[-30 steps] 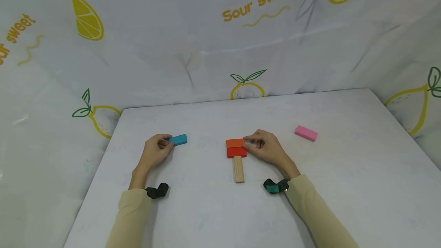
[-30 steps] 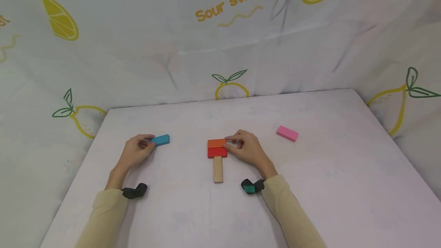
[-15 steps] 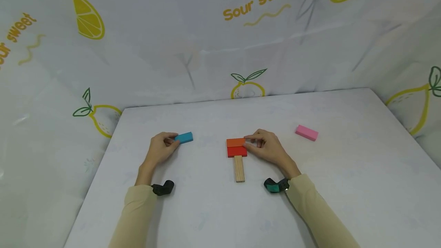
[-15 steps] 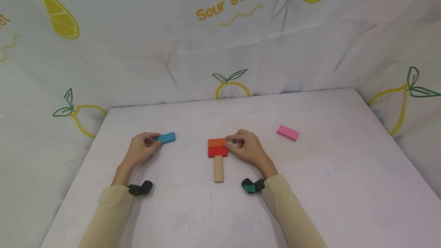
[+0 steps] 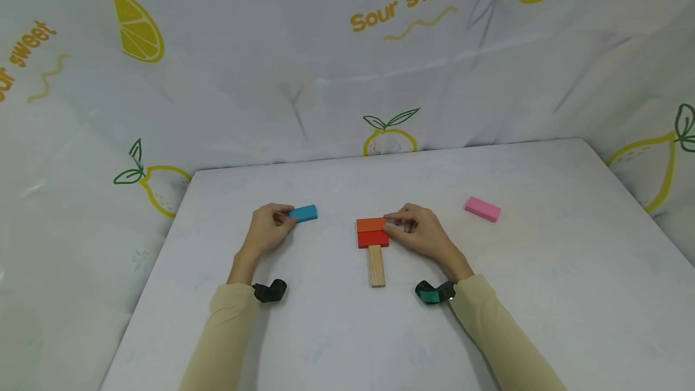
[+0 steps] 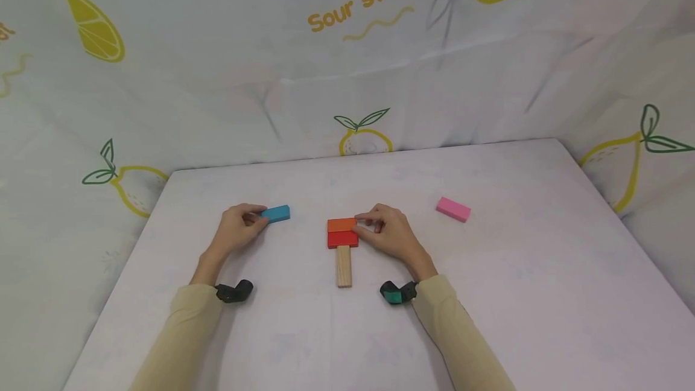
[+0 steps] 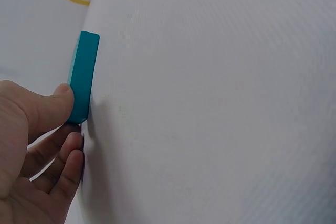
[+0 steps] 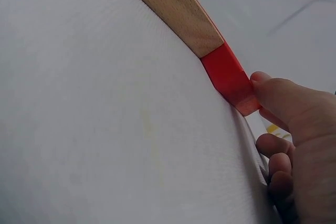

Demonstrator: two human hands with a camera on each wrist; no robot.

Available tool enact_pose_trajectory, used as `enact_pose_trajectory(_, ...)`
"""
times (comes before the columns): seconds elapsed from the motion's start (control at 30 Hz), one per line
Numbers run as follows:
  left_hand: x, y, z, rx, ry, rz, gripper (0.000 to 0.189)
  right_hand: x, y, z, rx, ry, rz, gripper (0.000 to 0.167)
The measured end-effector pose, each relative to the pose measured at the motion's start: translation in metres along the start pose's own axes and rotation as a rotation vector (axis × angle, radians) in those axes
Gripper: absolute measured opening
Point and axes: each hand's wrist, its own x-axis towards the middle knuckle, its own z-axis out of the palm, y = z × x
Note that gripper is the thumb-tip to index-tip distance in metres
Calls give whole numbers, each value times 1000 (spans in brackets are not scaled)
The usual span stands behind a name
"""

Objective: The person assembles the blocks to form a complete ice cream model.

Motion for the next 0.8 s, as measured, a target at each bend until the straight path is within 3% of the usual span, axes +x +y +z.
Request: enact_pose_trajectory(0.8, 6, 13, 10, -11, -29, 39, 31, 0, -1, -1, -13, 3, -12, 25)
